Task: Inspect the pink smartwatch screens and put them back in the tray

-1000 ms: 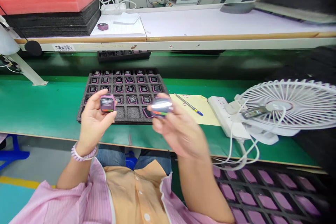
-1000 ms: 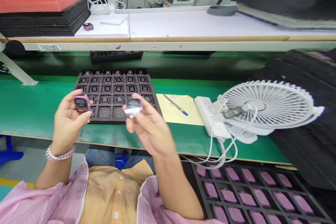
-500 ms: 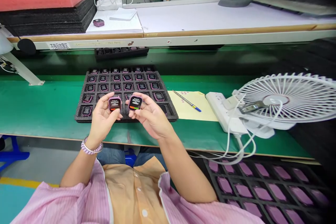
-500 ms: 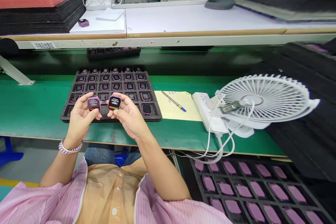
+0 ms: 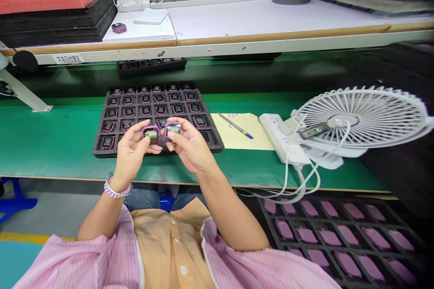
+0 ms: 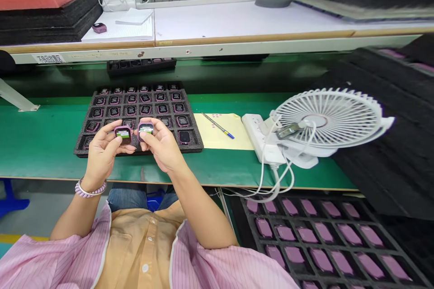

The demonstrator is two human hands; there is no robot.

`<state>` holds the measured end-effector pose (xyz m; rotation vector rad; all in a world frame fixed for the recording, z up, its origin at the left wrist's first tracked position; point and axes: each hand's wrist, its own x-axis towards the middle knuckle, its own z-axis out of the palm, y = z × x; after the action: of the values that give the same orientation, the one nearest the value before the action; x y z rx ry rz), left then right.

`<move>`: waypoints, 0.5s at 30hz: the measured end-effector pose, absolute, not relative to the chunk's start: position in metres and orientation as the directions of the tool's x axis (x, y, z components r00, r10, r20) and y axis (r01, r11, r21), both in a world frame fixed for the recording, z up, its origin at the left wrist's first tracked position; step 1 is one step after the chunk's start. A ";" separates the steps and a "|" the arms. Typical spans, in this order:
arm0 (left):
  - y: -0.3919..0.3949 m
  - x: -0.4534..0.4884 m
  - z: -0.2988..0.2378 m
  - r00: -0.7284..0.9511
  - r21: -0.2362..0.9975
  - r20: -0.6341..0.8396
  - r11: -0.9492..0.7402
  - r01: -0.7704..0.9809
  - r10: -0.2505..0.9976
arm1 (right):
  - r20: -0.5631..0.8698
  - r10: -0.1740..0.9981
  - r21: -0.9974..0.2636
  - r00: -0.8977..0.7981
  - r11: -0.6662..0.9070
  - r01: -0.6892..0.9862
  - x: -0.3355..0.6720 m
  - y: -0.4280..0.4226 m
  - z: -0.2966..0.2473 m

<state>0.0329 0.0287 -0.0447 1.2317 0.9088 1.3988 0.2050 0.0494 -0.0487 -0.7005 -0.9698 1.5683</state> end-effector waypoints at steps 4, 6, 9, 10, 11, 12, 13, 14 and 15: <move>0.032 0.034 -0.037 0.055 0.956 0.210 -0.193 -0.221 0.976 | 0.073 0.973 -0.865 -0.217 -0.046 -0.499 0.205 0.052 -0.047; 0.037 0.034 -0.032 0.058 0.954 0.210 -0.192 -0.230 0.976 | 0.090 0.972 -0.864 -0.217 -0.033 -0.503 0.206 0.056 -0.042; 0.049 0.036 -0.020 0.065 0.954 0.224 -0.205 -0.220 0.972 | 0.135 0.968 -0.860 -0.211 0.009 -0.510 0.207 0.066 -0.030; 0.054 0.036 -0.016 0.068 0.952 0.237 -0.218 -0.216 0.969 | 0.155 0.965 -0.861 -0.213 0.026 -0.509 0.208 0.071 -0.026; 0.059 0.037 -0.011 0.072 0.948 0.254 -0.234 -0.215 0.964 | 0.178 0.960 -0.861 -0.215 0.046 -0.507 0.209 0.076 -0.021; 0.065 0.038 -0.005 0.076 0.944 0.272 -0.251 -0.214 0.959 | 0.204 0.955 -0.860 -0.216 0.069 -0.506 0.210 0.081 -0.016; 0.071 0.039 0.001 0.078 0.938 0.292 -0.270 -0.215 0.953 | 0.231 0.948 -0.857 -0.219 0.092 -0.507 0.211 0.087 -0.011; 0.077 0.040 0.007 0.078 0.932 0.314 -0.291 -0.217 0.946 | 0.261 0.939 -0.853 -0.223 0.116 -0.509 0.212 0.093 -0.005; 0.082 0.041 0.014 0.078 0.924 0.338 -0.315 -0.217 0.938 | 0.293 0.929 -0.846 -0.226 0.142 -0.515 0.213 0.100 0.001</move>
<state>0.0409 0.0824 0.0140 1.3410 0.7964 1.4480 0.2130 0.0999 0.0006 -0.5036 -1.1207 1.4435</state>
